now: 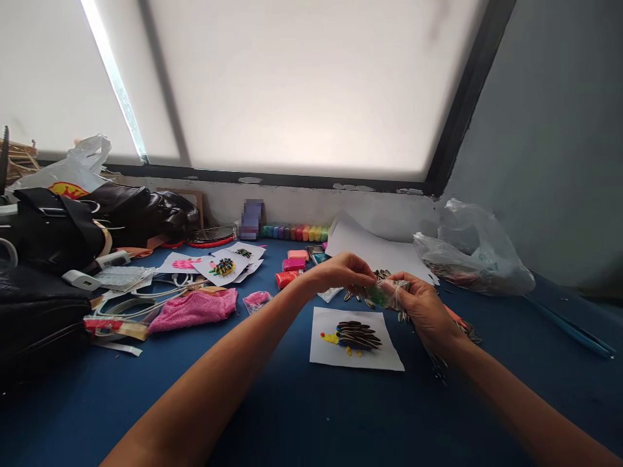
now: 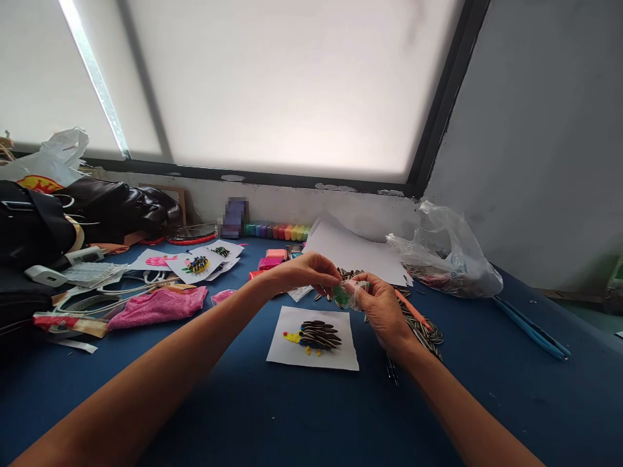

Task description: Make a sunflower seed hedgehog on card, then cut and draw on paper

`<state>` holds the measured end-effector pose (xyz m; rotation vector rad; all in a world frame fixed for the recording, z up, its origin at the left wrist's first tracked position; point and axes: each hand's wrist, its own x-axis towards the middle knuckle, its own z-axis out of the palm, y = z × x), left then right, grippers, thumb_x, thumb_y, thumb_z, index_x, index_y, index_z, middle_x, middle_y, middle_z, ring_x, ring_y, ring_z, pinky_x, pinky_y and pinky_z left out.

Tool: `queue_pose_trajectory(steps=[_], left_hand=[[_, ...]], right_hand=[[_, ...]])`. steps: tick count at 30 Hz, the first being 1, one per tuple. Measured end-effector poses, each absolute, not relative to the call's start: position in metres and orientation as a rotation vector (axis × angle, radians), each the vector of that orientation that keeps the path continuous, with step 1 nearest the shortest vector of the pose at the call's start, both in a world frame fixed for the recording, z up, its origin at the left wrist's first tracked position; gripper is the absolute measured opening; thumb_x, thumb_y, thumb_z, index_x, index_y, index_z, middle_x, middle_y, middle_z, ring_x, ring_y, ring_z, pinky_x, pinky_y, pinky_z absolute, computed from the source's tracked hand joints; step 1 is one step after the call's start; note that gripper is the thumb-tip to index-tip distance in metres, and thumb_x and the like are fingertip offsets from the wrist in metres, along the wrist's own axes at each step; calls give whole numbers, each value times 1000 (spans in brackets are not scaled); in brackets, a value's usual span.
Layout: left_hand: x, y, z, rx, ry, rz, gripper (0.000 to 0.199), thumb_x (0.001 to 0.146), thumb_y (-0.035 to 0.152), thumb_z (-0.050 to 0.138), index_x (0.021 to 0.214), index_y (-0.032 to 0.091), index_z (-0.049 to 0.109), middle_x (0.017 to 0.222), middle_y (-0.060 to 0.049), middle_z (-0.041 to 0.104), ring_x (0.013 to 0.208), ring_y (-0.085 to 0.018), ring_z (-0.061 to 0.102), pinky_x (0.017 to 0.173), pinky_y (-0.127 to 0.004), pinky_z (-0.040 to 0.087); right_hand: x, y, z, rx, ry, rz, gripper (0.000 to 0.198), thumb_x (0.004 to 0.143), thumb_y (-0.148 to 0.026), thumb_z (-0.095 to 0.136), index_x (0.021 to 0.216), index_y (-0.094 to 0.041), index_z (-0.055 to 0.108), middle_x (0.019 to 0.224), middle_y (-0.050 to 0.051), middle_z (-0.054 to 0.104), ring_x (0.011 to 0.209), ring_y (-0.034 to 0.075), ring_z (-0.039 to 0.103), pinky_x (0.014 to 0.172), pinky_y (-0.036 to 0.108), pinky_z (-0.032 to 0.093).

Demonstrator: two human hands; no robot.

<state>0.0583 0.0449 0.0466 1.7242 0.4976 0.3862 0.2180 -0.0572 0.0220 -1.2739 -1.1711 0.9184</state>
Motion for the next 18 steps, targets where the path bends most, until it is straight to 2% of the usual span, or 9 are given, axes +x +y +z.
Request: queue_pose_trajectory(steps=[4,10,14,18], left_hand=[[63,42,46,1752,551,476,8,81,16,64,79,8,64,71,-2,64,57,-7,59,60,-22,52],[68,42,44,1760,580,531,10,84,14,61,78,7,64,66,-2,63,56,-8,59,56,-21,50],[68,41,43,1713,588,586,5,81,8,63,85,7,66,66,-1,63,56,-7,59,58,-22,50],[70,38,42,1618,562,651,16,75,5,70,89,8,63,63,2,61,53,-7,59,59,-24,52]], right_hand=[[217,-61,27,-1301,-1184,999,38,65,-52,79,81,-22,62,67,0,66,64,17,61,59,28,47],[214,-61,29,-1298,-1201,1077,43,58,-53,82,82,-23,63,71,1,69,70,20,64,72,34,49],[212,-62,30,-1295,-1216,1056,42,58,-53,82,80,-22,64,71,1,67,69,19,61,69,32,47],[212,-63,30,-1299,-1259,1021,36,62,-50,80,74,-19,66,67,0,61,60,13,50,57,27,39]])
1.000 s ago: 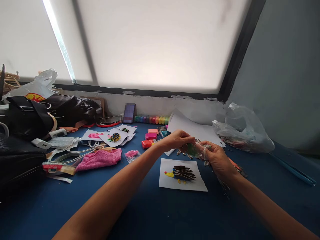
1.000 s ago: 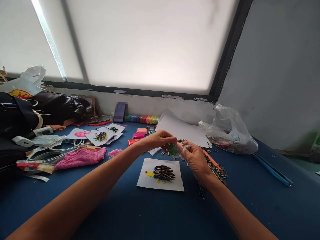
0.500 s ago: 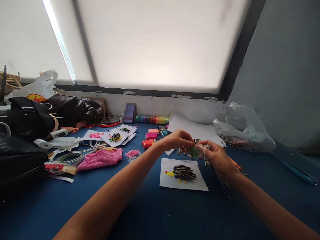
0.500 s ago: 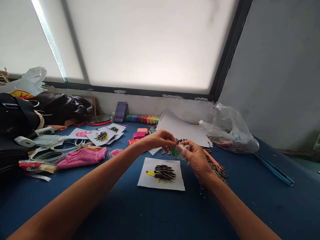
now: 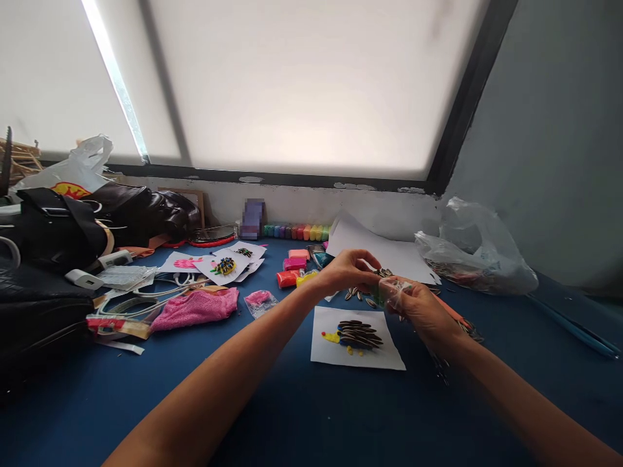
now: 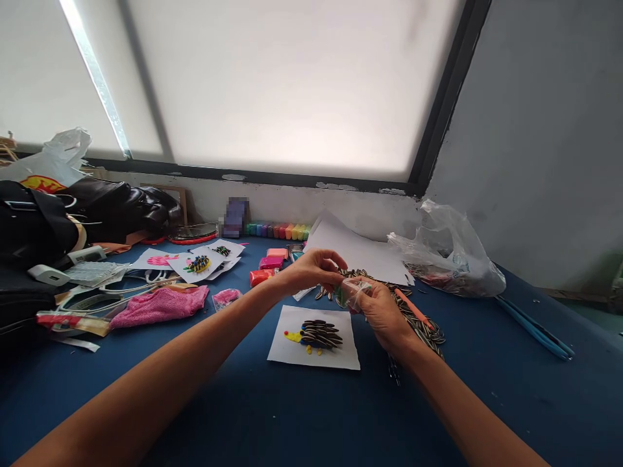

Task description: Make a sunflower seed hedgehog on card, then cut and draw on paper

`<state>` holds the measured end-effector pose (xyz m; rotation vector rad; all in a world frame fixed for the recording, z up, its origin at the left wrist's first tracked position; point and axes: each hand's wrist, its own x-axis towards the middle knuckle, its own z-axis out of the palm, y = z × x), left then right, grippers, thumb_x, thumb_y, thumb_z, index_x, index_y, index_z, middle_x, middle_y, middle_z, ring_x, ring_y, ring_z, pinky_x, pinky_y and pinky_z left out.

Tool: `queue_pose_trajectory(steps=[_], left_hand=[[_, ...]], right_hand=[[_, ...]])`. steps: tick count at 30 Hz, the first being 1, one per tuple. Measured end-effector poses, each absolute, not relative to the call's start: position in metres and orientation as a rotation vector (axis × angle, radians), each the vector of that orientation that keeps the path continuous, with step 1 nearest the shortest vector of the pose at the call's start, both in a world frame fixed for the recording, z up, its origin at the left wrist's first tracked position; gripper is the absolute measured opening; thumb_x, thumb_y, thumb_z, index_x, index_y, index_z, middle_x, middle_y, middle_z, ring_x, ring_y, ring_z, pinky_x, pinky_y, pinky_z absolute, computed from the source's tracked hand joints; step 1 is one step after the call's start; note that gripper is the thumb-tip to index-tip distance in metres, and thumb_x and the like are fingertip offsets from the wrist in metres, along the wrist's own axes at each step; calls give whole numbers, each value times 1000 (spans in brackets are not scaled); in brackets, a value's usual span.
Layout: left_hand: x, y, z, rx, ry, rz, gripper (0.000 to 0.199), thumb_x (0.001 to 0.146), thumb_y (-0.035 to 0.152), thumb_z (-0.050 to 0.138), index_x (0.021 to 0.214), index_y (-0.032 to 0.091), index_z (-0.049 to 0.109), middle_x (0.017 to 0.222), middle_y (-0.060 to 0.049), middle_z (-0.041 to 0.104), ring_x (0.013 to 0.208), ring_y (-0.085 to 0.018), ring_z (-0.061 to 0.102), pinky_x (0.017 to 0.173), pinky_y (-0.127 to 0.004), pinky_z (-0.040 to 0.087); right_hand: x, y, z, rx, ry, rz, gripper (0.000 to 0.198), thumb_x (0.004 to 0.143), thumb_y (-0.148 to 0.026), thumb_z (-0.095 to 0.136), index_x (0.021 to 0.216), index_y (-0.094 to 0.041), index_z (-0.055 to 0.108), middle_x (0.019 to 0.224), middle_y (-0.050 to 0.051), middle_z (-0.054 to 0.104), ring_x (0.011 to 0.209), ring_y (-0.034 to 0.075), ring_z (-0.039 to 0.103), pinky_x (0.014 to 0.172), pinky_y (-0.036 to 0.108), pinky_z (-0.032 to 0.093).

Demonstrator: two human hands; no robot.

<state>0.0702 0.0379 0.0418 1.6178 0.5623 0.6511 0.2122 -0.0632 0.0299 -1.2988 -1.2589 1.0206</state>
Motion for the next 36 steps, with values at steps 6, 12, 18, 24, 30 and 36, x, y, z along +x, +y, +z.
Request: queue_pose_trajectory(steps=[6,12,18,24,30,36], left_hand=[[71,40,41,1633,536,648,15,76,10,70,89,6,64,67,-2,64,57,-8,61,57,-22,50],[71,43,40,1737,484,648,15,70,4,69,84,8,64,68,1,62,59,-4,55,56,-18,42],[70,42,40,1705,510,707,12,71,8,67,83,9,64,76,-1,63,67,-7,56,64,-22,43],[67,41,46,1829,496,498,22,72,28,74,80,10,66,70,0,61,62,-7,51,57,-21,38],[72,31,49,1957,557,633,10,75,19,67,76,10,64,64,2,58,60,-8,49,57,-21,37],[78,26,47,2046,556,779,3,77,13,62,75,11,63,66,1,60,63,-8,52,61,-20,41]], right_hand=[[217,-60,24,-1296,-1253,964,34,66,-51,77,74,-20,64,63,-3,55,59,11,43,56,25,34],[214,-62,29,-1302,-1243,999,34,64,-49,77,73,-20,61,60,-4,52,57,11,43,55,25,34],[212,-64,32,-1313,-1231,1003,32,62,-44,78,77,-20,62,63,-3,56,59,12,46,55,25,34],[209,-63,30,-1271,-1230,1028,37,57,-46,83,70,-20,61,56,-5,50,53,10,40,51,24,32],[209,-63,30,-1245,-1250,1053,36,60,-47,82,63,-19,59,53,-6,44,51,9,33,48,25,26],[215,-61,27,-1214,-1229,1116,34,60,-47,81,64,-20,60,59,-4,49,55,10,37,52,25,32]])
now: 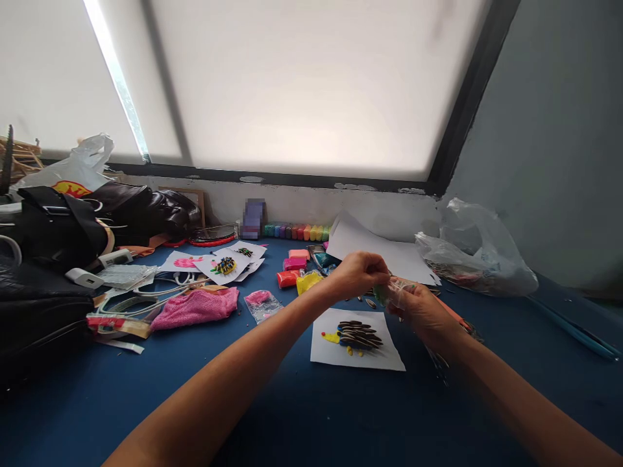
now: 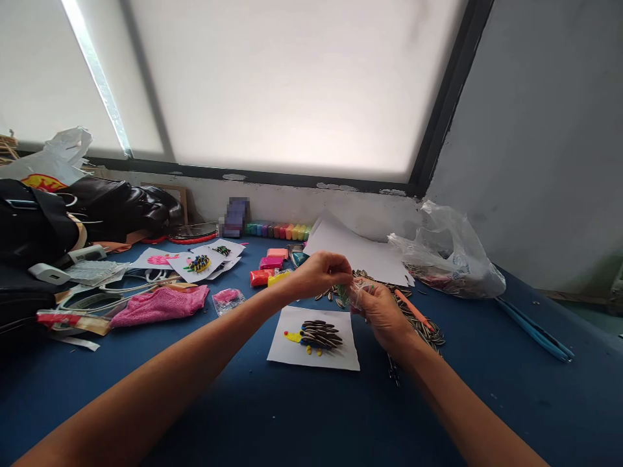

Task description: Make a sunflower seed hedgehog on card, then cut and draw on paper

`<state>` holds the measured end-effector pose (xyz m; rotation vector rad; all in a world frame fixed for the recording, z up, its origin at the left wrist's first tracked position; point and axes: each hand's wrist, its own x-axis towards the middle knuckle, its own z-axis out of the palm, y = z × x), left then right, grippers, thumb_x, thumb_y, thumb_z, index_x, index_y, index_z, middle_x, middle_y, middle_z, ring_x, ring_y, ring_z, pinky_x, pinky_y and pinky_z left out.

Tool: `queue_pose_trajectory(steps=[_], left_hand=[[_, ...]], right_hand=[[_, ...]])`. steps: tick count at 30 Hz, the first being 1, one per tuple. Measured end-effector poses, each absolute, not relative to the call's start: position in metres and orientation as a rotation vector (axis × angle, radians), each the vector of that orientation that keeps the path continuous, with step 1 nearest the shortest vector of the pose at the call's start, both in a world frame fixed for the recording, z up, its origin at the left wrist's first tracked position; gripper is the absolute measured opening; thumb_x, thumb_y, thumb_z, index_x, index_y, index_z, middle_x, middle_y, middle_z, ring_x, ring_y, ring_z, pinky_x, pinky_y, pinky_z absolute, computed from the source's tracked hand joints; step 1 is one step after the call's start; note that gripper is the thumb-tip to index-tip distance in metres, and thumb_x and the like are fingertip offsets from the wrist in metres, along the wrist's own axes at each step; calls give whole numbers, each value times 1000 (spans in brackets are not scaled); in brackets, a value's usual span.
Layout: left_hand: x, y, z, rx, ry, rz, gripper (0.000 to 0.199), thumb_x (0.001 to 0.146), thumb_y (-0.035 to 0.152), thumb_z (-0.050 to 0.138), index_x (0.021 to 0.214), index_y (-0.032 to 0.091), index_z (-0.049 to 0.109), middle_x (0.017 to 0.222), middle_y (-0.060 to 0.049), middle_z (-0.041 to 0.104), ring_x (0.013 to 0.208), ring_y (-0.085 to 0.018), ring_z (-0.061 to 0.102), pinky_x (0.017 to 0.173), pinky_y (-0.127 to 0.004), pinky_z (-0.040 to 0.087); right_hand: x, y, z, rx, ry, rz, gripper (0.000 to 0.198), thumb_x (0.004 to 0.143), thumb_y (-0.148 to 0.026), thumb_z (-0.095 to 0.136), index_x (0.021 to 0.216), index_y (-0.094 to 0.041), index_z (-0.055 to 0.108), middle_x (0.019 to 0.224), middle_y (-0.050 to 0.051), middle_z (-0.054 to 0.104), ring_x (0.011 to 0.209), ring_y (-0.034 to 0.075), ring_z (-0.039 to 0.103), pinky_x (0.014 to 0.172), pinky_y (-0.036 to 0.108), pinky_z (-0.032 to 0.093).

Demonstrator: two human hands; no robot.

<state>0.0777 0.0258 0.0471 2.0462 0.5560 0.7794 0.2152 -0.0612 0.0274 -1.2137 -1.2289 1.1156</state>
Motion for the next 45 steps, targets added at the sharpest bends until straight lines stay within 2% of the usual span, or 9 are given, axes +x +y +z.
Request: queue_pose_trajectory(steps=[6,9,13,18,21,29,36,40,45], left_hand=[[77,24,46,1980,444,814,6,81,16,60,77,11,61,67,1,59,62,-8,54,60,-20,43],[77,24,45,1944,394,749,9,84,17,56,79,11,59,66,1,57,59,-9,54,57,-21,45],[75,28,45,1970,368,723,11,84,19,58,81,10,61,70,-1,60,62,-10,56,59,-22,46],[66,36,48,1892,386,662,22,84,32,62,85,9,62,72,0,59,64,-9,53,60,-22,42],[63,39,47,1906,430,591,21,82,31,63,82,10,60,68,1,56,61,-8,50,57,-21,38],[62,43,44,1917,404,522,24,83,35,61,81,11,61,69,1,56,62,-9,50,58,-22,38],[64,41,45,1976,367,541,23,85,32,59,82,10,61,71,0,56,63,-8,48,56,-21,37],[66,38,46,1947,396,529,24,85,35,59,83,11,60,72,-1,58,64,-10,52,58,-22,41],[63,42,43,1939,459,461,28,86,39,58,82,11,58,67,0,57,60,-9,52,55,-21,40]], right_hand=[[211,-60,29,-1186,-1184,1198,30,66,-50,76,75,-23,66,80,2,65,77,18,56,71,31,46],[213,-62,32,-1169,-1206,1247,30,67,-49,76,82,-23,69,88,4,68,87,21,60,79,33,47],[218,-63,35,-1171,-1235,1288,31,68,-44,78,89,-21,71,91,5,70,90,22,62,84,36,47],[216,-62,35,-1189,-1199,1260,30,69,-47,77,82,-22,72,90,5,71,87,22,63,85,36,48],[215,-62,33,-1206,-1180,1230,25,68,-44,77,78,-22,71,88,6,71,85,22,64,84,36,49],[218,-60,27,-1185,-1232,1198,32,71,-49,76,86,-21,71,91,7,69,92,23,60,80,32,47],[214,-64,33,-1196,-1245,1200,32,68,-49,78,75,-20,68,74,2,63,74,18,56,73,31,45],[209,-66,36,-1179,-1244,1226,35,63,-48,81,77,-19,68,77,2,65,75,18,57,74,31,45],[212,-63,32,-1186,-1174,1212,32,65,-46,81,78,-21,66,79,3,68,82,21,62,78,34,46]])
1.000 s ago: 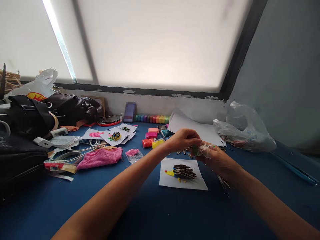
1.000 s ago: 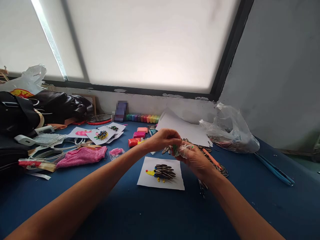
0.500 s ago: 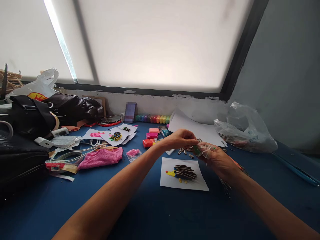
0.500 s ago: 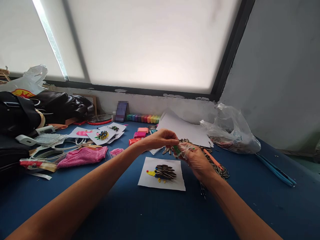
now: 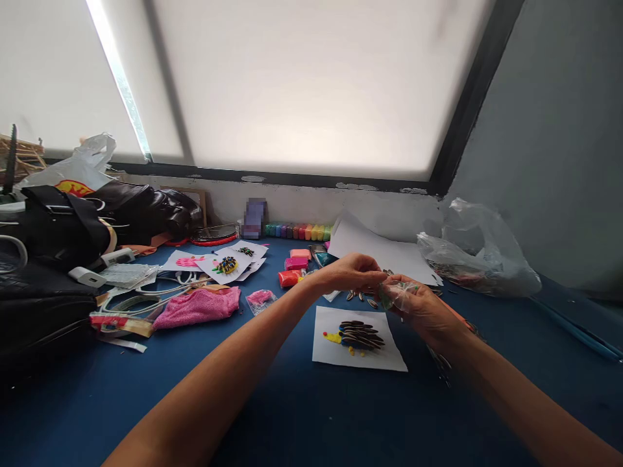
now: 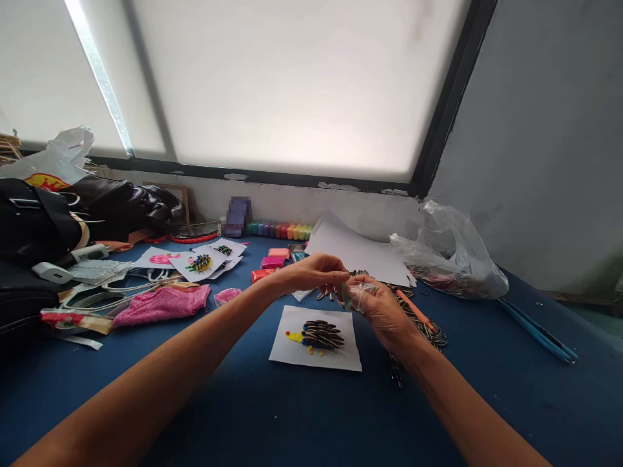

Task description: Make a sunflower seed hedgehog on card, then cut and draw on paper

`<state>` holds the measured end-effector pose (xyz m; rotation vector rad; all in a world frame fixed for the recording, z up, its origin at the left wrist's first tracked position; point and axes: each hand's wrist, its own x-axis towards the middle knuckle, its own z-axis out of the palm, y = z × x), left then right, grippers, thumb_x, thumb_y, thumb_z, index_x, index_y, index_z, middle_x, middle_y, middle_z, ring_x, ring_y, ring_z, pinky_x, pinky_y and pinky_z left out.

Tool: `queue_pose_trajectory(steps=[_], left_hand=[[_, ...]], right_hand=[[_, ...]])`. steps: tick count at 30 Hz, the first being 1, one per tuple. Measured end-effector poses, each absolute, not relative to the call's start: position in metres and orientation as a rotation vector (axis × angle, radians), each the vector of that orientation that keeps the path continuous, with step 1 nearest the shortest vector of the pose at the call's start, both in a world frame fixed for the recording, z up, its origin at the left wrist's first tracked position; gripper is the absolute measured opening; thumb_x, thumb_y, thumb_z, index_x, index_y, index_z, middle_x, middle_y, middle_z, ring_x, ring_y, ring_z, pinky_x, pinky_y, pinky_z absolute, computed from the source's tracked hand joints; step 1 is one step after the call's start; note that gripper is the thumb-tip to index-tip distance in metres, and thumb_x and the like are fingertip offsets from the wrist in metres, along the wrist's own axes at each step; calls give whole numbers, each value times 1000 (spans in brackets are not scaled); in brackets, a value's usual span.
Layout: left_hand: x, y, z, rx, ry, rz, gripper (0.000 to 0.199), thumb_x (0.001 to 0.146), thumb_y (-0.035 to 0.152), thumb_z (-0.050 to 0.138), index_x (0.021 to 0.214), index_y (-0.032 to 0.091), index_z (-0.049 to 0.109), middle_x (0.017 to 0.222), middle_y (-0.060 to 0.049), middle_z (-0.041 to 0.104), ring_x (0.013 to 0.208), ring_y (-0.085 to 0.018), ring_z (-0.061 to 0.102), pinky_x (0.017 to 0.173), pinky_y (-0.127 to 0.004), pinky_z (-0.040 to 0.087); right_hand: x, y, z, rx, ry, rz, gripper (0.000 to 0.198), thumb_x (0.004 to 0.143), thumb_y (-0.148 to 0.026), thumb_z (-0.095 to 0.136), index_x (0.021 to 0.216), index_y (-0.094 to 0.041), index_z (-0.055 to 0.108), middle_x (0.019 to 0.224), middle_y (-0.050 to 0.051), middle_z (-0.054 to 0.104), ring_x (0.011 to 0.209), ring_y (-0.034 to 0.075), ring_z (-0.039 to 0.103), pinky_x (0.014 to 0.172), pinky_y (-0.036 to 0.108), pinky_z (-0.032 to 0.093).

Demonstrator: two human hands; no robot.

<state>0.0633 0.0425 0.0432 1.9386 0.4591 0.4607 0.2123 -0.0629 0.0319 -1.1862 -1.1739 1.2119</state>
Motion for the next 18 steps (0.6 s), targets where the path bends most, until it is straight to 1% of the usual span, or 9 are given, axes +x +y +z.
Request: queue_pose_trajectory(steps=[3,8,12,16,18], left_hand=[[65,44,40,1938,438,473,23,87,34,58,81,12,57,66,1,56,58,-8,51,55,-21,40],[70,35,42,1873,496,565,15,89,24,53,82,12,55,68,2,55,57,-7,52,55,-20,42],[70,27,48,1868,522,577,14,89,21,53,79,12,54,63,3,54,53,-6,50,54,-19,40],[69,24,52,1852,500,559,13,89,20,53,78,12,55,61,3,55,53,-7,50,56,-20,41],[69,25,52,1853,526,588,14,88,19,54,77,12,55,60,3,54,53,-8,50,54,-20,40]], right_hand=[[214,-62,30,-1178,-1153,1217,33,63,-46,82,78,-21,66,80,3,68,82,21,63,81,35,47],[211,-62,30,-1149,-1154,1245,35,61,-50,81,77,-22,67,89,4,69,87,21,61,86,35,47],[209,-62,29,-1142,-1161,1284,34,64,-52,77,79,-23,69,87,4,69,83,21,62,82,36,48],[210,-62,28,-1123,-1160,1306,27,70,-47,73,83,-23,69,87,3,67,82,19,60,78,32,48],[211,-62,28,-1119,-1154,1306,23,73,-44,71,84,-23,69,88,2,67,83,19,60,78,32,48]])
